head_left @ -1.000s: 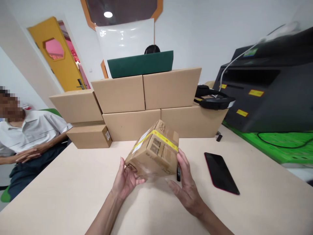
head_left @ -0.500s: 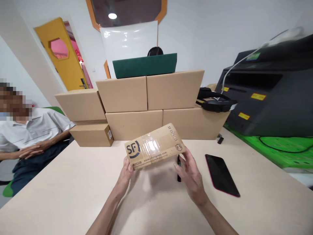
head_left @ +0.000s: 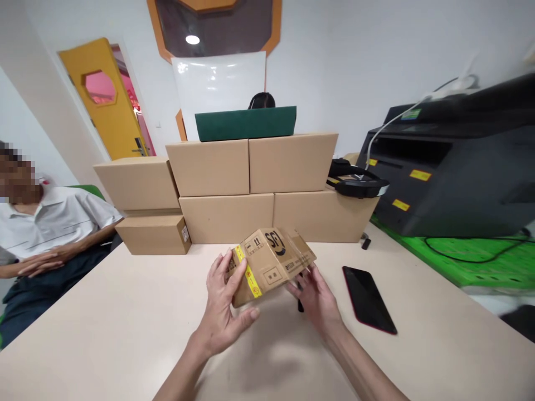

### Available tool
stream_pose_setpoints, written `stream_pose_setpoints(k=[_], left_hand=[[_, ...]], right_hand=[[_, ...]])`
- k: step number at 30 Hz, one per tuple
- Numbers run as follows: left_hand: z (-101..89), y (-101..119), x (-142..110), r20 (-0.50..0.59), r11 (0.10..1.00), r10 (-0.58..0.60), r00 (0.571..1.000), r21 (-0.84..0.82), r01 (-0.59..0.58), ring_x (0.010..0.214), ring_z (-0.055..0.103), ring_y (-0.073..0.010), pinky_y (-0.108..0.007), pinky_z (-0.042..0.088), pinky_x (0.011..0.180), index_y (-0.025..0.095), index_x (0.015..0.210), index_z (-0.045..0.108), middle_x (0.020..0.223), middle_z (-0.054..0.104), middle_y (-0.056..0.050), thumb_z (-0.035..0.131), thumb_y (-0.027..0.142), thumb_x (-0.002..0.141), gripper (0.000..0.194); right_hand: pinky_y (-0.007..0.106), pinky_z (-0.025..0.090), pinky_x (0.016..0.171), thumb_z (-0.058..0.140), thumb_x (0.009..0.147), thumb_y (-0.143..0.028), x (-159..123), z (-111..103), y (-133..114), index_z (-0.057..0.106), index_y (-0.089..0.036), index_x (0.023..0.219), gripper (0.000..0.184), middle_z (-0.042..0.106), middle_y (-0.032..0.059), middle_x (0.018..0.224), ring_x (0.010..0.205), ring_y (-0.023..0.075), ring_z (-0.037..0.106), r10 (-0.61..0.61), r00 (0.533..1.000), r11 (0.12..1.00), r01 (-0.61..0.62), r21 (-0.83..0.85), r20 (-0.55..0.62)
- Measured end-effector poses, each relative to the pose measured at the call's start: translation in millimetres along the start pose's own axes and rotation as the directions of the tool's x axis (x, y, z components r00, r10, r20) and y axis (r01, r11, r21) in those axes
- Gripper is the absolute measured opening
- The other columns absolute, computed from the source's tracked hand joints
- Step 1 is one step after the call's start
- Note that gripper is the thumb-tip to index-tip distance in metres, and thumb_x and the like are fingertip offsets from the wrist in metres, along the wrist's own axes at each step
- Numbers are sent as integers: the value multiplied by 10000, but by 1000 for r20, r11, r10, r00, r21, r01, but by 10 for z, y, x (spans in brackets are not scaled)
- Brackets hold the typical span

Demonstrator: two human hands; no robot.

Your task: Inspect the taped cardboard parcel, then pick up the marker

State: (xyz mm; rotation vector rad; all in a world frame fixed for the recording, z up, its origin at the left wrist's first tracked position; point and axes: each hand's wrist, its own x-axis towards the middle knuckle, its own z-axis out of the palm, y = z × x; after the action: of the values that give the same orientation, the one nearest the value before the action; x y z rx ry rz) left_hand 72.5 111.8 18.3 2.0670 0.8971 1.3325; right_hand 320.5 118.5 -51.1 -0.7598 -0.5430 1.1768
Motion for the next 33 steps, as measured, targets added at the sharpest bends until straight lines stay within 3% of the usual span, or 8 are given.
stream_pose_setpoints(k=[5, 10, 15, 18, 21, 24, 28, 33], left_hand=[[-24, 155, 25, -25, 996, 45, 999, -79, -47, 1562, 140, -396, -610, 128, 1233, 411, 1518, 463, 1682, 278, -52, 741, 343, 847, 729], [-13, 193, 57, -54, 994, 100, 993, -37, -102, 1558, 176, -372, -593, 195, 1233, 434, 1545, 393, 1674, 253, -56, 703, 314, 894, 730], [50, 131, 87, -90, 991, 125, 988, -34, -129, 1562, 92, -431, -655, 154, 1225, 397, 1529, 432, 1684, 156, -82, 720, 516, 861, 738], [100, 41, 106, -65, 979, 203, 977, 2, -203, 1554, 75, -461, -708, 150, 1199, 391, 1572, 332, 1655, 192, -121, 698, 687, 800, 904], [155, -31, 122, -74, 971, 237, 969, 41, -235, 1550, 91, -461, -709, 196, 1186, 421, 1607, 155, 1652, 166, -128, 791, 583, 771, 1063], [180, -29, 151, -185, 989, 149, 971, 18, -149, 1519, 235, -428, -642, 282, 1182, 432, 1605, 83, 1633, 199, -130, 852, 400, 752, 1149], [128, 48, 228, -364, 966, -138, 921, -255, 43, 1415, 434, -384, -505, 432, 1118, 357, 1598, 127, 1565, 358, -145, 880, 439, 690, 1182], [64, 55, 312, -353, 836, -395, 848, -521, 172, 1395, 461, -352, -440, 454, 1096, 330, 1546, 267, 1517, 435, -115, 876, 511, 654, 1095]], right_hand=[[486, 569, 888, 609, 873, -688, 3, -3, 46, 692, -367, 1067, 384, 742, 0, 1097, 1086, 267, 665, 107, 994, 993, -107, 43, 17], [493, 576, 865, 615, 869, -698, -35, 37, 72, 705, -322, 1017, 414, 762, 38, 1017, 1013, 279, 689, 185, 982, 980, -188, 66, 46], [426, 588, 799, 726, 787, -686, -92, 117, 83, 719, -299, 979, 432, 746, 35, 987, 964, 261, 678, 255, 966, 956, -258, 143, 40], [380, 585, 723, 818, 684, -673, -112, 149, 86, 727, -289, 913, 457, 732, 22, 900, 881, 241, 664, 278, 960, 946, -281, 161, 37], [357, 576, 683, 846, 625, -692, -130, 168, 82, 743, -286, 938, 523, 744, 33, 931, 879, 238, 657, 290, 956, 943, -294, 157, 50], [333, 565, 668, 845, 637, -689, -161, 195, 68, 750, -282, 949, 522, 757, 35, 953, 847, 221, 648, 281, 957, 946, -289, 148, 70], [303, 553, 676, 838, 709, -629, -225, 269, 15, 749, -276, 1079, 519, 778, 35, 1030, 907, 217, 661, 253, 964, 957, -263, 125, 86], [328, 578, 795, 836, 771, -503, -288, 301, -79, 721, -330, 1192, 470, 760, -20, 1223, 1097, 238, 675, 150, 982, 965, -172, 199, 118]])
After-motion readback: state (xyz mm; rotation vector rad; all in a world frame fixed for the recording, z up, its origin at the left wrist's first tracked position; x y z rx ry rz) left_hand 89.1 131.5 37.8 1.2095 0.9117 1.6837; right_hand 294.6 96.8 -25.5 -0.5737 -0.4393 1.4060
